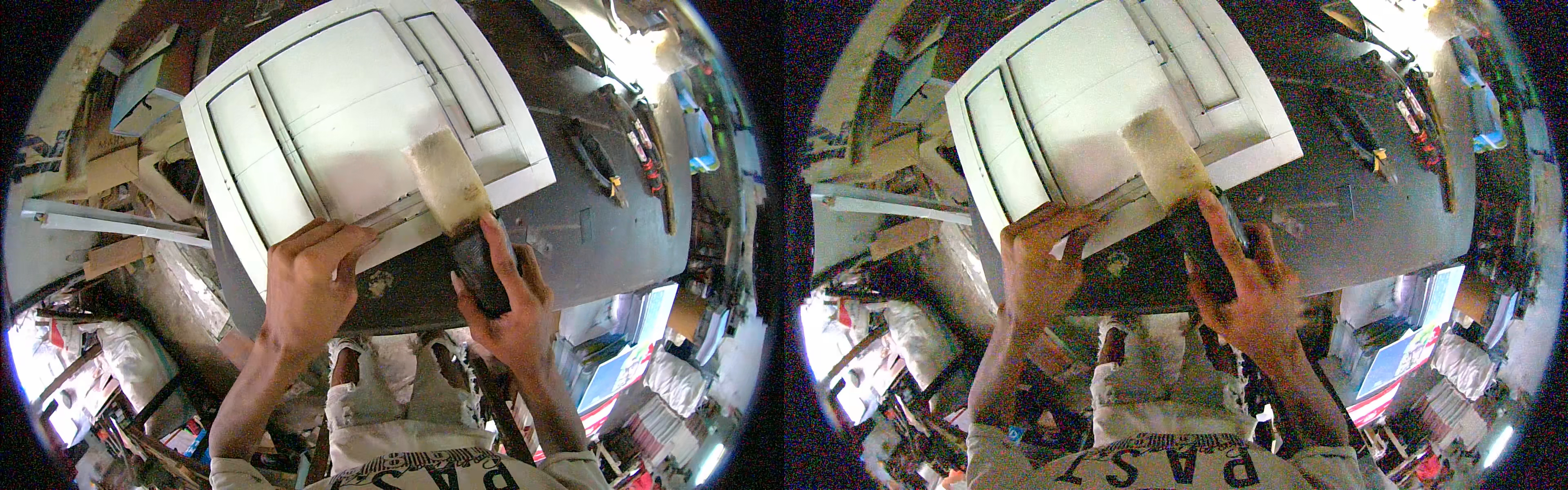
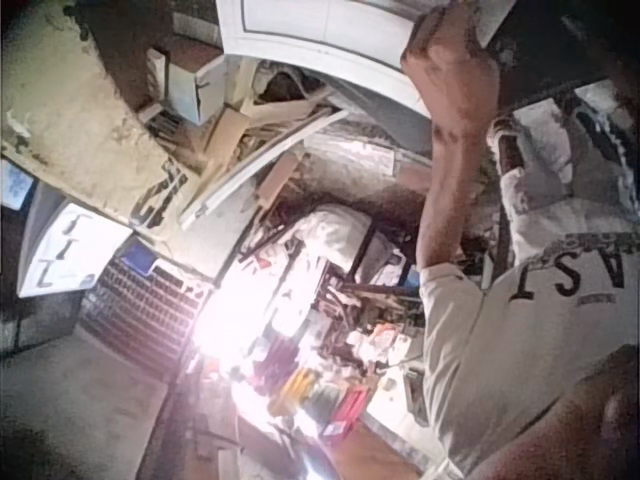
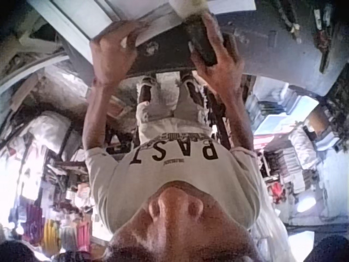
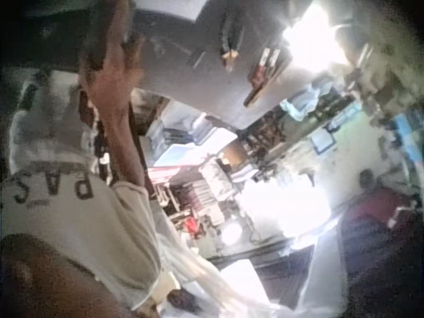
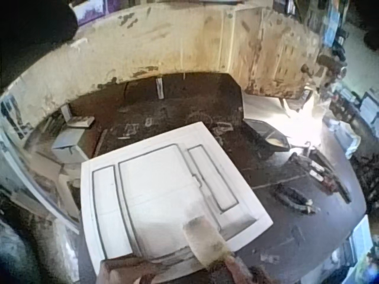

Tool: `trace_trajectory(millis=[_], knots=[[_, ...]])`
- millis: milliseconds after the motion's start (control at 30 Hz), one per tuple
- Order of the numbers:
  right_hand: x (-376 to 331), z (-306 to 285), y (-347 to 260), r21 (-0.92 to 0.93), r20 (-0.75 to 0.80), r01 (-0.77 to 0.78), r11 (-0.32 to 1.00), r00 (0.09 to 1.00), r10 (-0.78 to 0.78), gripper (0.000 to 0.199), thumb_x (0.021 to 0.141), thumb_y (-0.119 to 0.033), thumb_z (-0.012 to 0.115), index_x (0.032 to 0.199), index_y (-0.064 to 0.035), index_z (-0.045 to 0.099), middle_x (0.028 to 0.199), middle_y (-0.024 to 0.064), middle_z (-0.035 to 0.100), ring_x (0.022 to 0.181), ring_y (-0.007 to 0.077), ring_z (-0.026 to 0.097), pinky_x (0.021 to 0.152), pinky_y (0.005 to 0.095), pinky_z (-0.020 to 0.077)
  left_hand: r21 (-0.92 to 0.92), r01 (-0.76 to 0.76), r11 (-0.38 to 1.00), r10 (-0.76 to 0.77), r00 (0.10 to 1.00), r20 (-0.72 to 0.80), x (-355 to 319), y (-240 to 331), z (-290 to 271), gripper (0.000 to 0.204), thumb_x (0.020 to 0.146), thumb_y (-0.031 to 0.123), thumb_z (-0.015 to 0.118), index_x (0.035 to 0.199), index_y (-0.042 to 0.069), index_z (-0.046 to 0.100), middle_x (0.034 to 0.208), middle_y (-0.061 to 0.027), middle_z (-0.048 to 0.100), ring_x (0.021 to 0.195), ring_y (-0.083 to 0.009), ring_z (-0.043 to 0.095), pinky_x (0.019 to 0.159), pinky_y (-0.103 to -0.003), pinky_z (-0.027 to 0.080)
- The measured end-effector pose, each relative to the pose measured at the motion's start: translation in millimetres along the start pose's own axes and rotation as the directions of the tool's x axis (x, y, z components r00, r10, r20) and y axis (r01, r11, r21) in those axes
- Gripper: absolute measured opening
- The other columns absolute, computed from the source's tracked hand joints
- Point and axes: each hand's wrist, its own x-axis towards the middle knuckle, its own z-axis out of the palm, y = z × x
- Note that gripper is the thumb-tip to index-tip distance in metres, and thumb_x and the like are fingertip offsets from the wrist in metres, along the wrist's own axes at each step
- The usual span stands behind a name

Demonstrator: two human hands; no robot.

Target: The person measures, grinds, and assembles thin metal strips into a rectangular white frame by hand. The person uses a measuring tool to check lengths, a bench grinder to smooth edges, and a mallet and hammer to secure the strips into the frame channels.

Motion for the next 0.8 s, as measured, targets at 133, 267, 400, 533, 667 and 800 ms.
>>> trace_trajectory(millis=[133,267,400,533,667,800], knots=[[-1,4,2,-0.006,-0.039,0.005,1.000,0.999,-0.005,0.073,0.077,-0.010,0.075,0.144,-0.0090,0.046,0.106,0.0187,0.063,0.086,0.0348,0.063,0.075,0.0392,0.0518,0.006,0.100,0.995,-0.100,0.995,0.019,-2,3,2,0.017,0.078,-0.002,0.070,0.091,0.008,0.075,0.086,-0.0123,0.071,0.079,-0.0287,0.070,0.072,-0.035,0.056],[-4,4,-19,0.053,-0.060,0.041,0.998,0.997,-0.038,0.073,0.077,-0.010,0.075,0.144,-0.0073,0.046,0.105,0.0191,0.062,0.085,0.0354,0.063,0.074,0.0413,0.0526,0.048,0.043,0.998,-0.041,0.998,-0.045,-12,-4,5,0.017,0.078,0.000,0.070,0.093,0.008,0.074,0.087,-0.0117,0.071,0.077,-0.0287,0.069,0.070,-0.035,0.056],[-11,19,-23,-0.004,-0.081,0.142,0.990,0.987,-0.142,0.072,0.076,-0.010,0.076,0.142,-0.0031,0.047,0.107,0.0208,0.063,0.083,0.0353,0.064,0.071,0.0420,0.0536,0.096,0.012,0.995,-0.009,1.000,-0.027,-13,1,-7,0.027,0.069,-0.006,0.069,0.095,0.003,0.071,0.087,-0.0104,0.070,0.081,-0.0266,0.068,0.070,-0.037,0.055],[-10,18,-21,0.032,0.040,0.126,0.992,0.991,-0.127,0.071,0.077,-0.011,0.077,0.140,0.0001,0.047,0.113,0.0234,0.062,0.087,0.0358,0.065,0.073,0.0410,0.0541,0.318,0.183,0.930,-0.134,0.976,-0.171,-47,0,-35,0.029,0.070,0.011,0.080,0.097,0.005,0.072,0.087,-0.0091,0.069,0.082,-0.0267,0.064,0.078,-0.037,0.049],[-24,31,-33,0.015,-0.172,0.249,0.969,0.955,-0.242,0.072,0.075,-0.008,0.079,0.139,0.0040,0.047,0.116,0.0223,0.063,0.091,0.0355,0.064,0.076,0.0395,0.0537,0.197,0.281,0.939,-0.239,0.948,-0.209,-82,-39,-51,0.031,0.067,0.010,0.083,0.096,0.006,0.073,0.083,-0.0098,0.068,0.079,-0.0267,0.063,0.076,-0.037,0.050],[-16,38,-49,-0.013,0.134,0.138,0.990,0.982,-0.135,0.068,0.080,-0.010,0.075,0.139,0.0054,0.045,0.123,0.0228,0.061,0.096,0.0378,0.063,0.084,0.0435,0.0508,0.101,0.363,0.926,-0.328,0.909,-0.257,-88,-41,-50,0.037,0.064,0.016,0.088,0.094,0.006,0.068,0.083,-0.0085,0.066,0.080,-0.0256,0.063,0.076,-0.036,0.050]])
